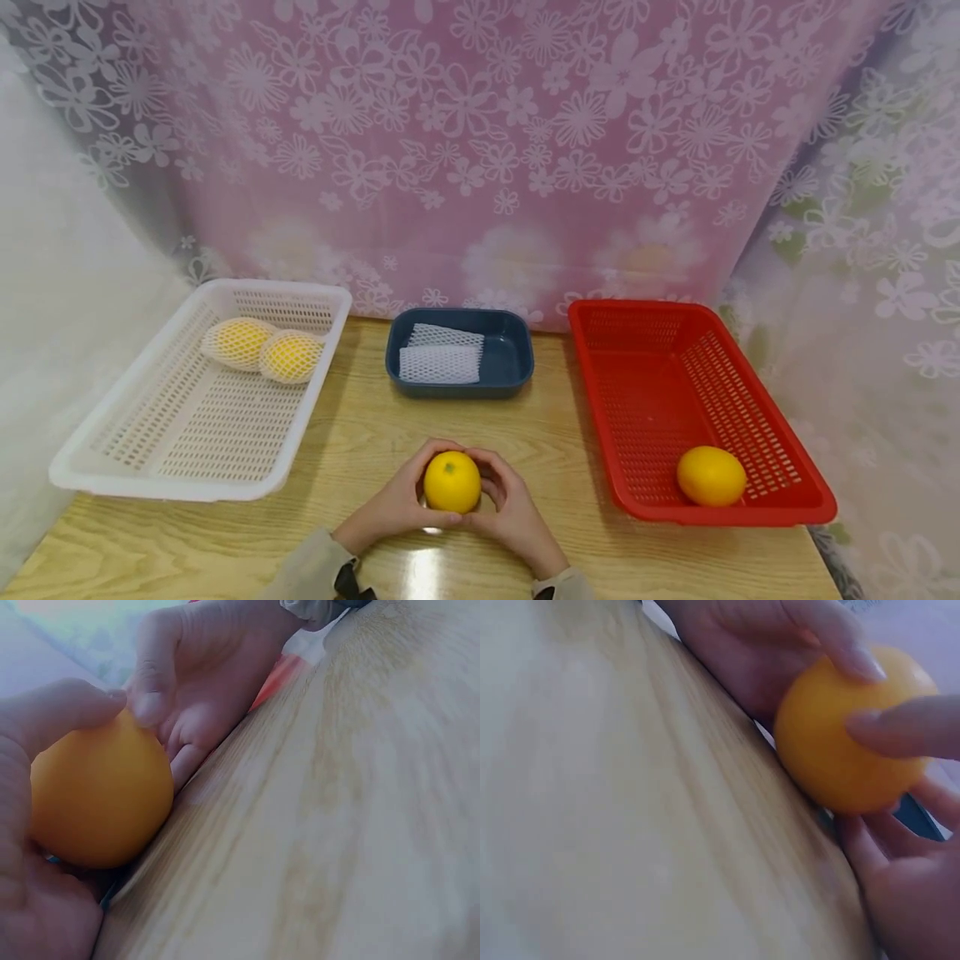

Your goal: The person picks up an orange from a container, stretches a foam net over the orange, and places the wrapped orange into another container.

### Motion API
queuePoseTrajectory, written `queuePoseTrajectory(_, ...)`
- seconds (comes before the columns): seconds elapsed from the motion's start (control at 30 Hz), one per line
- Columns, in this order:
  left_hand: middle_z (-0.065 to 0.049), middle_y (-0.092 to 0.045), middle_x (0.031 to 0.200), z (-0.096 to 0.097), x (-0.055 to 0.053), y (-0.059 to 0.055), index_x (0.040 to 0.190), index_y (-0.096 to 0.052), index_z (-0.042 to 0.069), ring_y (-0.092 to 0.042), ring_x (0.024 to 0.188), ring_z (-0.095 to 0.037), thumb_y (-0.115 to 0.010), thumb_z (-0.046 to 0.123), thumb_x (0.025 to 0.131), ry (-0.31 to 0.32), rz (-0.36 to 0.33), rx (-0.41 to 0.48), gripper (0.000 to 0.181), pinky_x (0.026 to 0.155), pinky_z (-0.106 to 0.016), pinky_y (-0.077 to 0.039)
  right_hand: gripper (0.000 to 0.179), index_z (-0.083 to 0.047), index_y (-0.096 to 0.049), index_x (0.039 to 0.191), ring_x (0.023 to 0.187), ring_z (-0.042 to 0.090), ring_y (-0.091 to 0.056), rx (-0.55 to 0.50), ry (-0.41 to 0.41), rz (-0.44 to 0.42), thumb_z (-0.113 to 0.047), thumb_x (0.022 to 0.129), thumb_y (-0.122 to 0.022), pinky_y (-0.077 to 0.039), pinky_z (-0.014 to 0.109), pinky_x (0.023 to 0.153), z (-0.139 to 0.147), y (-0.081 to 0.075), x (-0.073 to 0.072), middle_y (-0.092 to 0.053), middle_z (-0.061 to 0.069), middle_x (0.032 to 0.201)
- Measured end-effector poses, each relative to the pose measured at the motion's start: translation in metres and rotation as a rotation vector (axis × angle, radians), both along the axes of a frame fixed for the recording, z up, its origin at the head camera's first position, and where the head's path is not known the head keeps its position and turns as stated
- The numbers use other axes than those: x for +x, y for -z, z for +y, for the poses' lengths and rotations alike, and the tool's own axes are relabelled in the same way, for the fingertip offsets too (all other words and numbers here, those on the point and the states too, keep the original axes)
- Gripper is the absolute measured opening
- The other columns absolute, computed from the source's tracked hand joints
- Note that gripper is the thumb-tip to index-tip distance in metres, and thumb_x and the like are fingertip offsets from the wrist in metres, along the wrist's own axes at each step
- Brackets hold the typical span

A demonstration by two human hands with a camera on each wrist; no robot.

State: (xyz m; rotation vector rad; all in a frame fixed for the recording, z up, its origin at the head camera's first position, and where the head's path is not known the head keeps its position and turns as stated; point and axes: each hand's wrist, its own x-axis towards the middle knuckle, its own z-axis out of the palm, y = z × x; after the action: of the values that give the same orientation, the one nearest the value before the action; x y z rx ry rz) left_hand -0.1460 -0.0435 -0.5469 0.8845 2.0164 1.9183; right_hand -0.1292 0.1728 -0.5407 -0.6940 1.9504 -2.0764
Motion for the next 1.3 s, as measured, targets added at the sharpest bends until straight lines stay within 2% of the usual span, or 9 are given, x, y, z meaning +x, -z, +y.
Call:
queuePoseTrajectory(0.13,0.000,-0.048,0.140,0.000,0.000,0.000,0.141,-0.040,0.017,-0.053,0.119,-0.021,-0.084,0.017,0.081,0.014,-0.035,0.004,0.075,0.100,-0.036,-0.045,0.074,0.013,-0.037,0.141,0.120,0.019,-0.054,-0.041,-0.007,-0.024,0.023,0.070,-0.058,-0.045,0.026,0.101,0.007,-0.006,-0.002,-0.040,0.036,0.139)
queuePoseTrajectory(0.23,-0.002,-0.048,0.141,0.000,0.000,-0.001,0.144,-0.038,0.012,-0.053,0.120,-0.020,-0.084,0.018,0.080,0.014,-0.042,-0.010,0.079,0.101,-0.036,-0.044,0.054,0.018,-0.039,0.135,0.114,0.022,-0.059,-0.028,0.068,0.009,0.021,0.083,-0.051,-0.049,0.027,0.096,0.012,-0.013,-0.006,-0.045,0.039,0.130)
queuePoseTrajectory(0.33,-0.006,-0.049,0.141,0.000,-0.001,0.000,0.145,-0.036,0.008,-0.053,0.120,-0.020,-0.085,0.018,0.080,0.016,-0.025,-0.017,0.082,0.101,-0.035,-0.044,0.038,0.021,-0.043,0.129,0.107,0.025,-0.063,0.006,0.151,0.071,0.012,0.094,-0.052,-0.052,0.029,0.091,0.014,-0.025,-0.012,-0.050,0.041,0.121)
queuePoseTrajectory(0.43,-0.012,-0.049,0.142,0.001,-0.002,0.001,0.144,-0.038,0.007,-0.053,0.121,-0.021,-0.085,0.017,0.079,0.018,0.010,-0.011,0.082,0.102,-0.036,-0.044,0.030,0.019,-0.049,0.123,0.101,0.024,-0.066,0.058,0.221,0.139,0.008,0.096,-0.054,-0.055,0.029,0.085,0.013,-0.041,-0.021,-0.054,0.038,0.115)
queuePoseTrajectory(0.57,-0.013,-0.049,0.143,0.001,-0.003,0.001,0.143,-0.040,0.008,-0.054,0.120,-0.021,-0.086,0.016,0.077,0.011,0.035,-0.017,0.081,0.102,-0.036,-0.044,0.022,0.016,-0.056,0.116,0.093,0.026,-0.066,0.076,0.252,0.219,0.008,0.096,-0.055,-0.056,0.028,0.081,0.009,-0.062,-0.037,-0.059,0.035,0.109)
queuePoseTrajectory(0.87,-0.013,-0.049,0.143,0.002,-0.003,0.002,0.144,-0.039,0.007,-0.054,0.119,-0.020,-0.086,0.019,0.078,0.009,0.037,-0.027,0.081,0.102,-0.036,-0.044,0.018,0.007,-0.063,0.113,0.097,0.040,-0.062,0.156,0.292,0.264,0.000,0.097,-0.059,-0.054,0.027,0.086,-0.005,-0.097,-0.070,-0.064,0.024,0.111)
queuePoseTrajectory(1.0,-0.012,-0.049,0.143,0.002,-0.002,0.003,0.143,-0.039,0.007,-0.054,0.119,-0.020,-0.085,0.021,0.080,0.010,0.034,-0.023,0.079,0.102,-0.036,-0.044,0.017,0.001,-0.066,0.112,0.097,0.032,-0.063,0.291,0.333,0.345,-0.003,0.097,-0.061,-0.052,0.027,0.086,-0.013,-0.106,-0.084,-0.067,0.018,0.109)
queuePoseTrajectory(1.13,-0.013,-0.049,0.142,0.003,-0.003,0.003,0.143,-0.039,0.006,-0.054,0.118,-0.021,-0.084,0.020,0.080,0.015,0.040,-0.018,0.078,0.102,-0.036,-0.044,0.017,-0.005,-0.068,0.112,0.095,0.024,-0.062,0.449,0.381,0.436,-0.006,0.095,-0.064,-0.053,0.039,0.086,-0.020,-0.114,-0.098,-0.068,0.009,0.109)
queuePoseTrajectory(1.3,-0.014,-0.049,0.141,0.004,-0.006,0.004,0.143,-0.039,0.006,-0.055,0.117,-0.021,-0.084,0.019,0.080,0.013,0.046,-0.011,0.078,0.100,-0.036,-0.046,0.020,-0.005,-0.066,0.115,0.101,0.030,-0.058,0.567,0.341,0.434,-0.008,0.095,-0.063,-0.050,0.049,0.091,-0.028,-0.116,-0.119,-0.064,0.010,0.114)
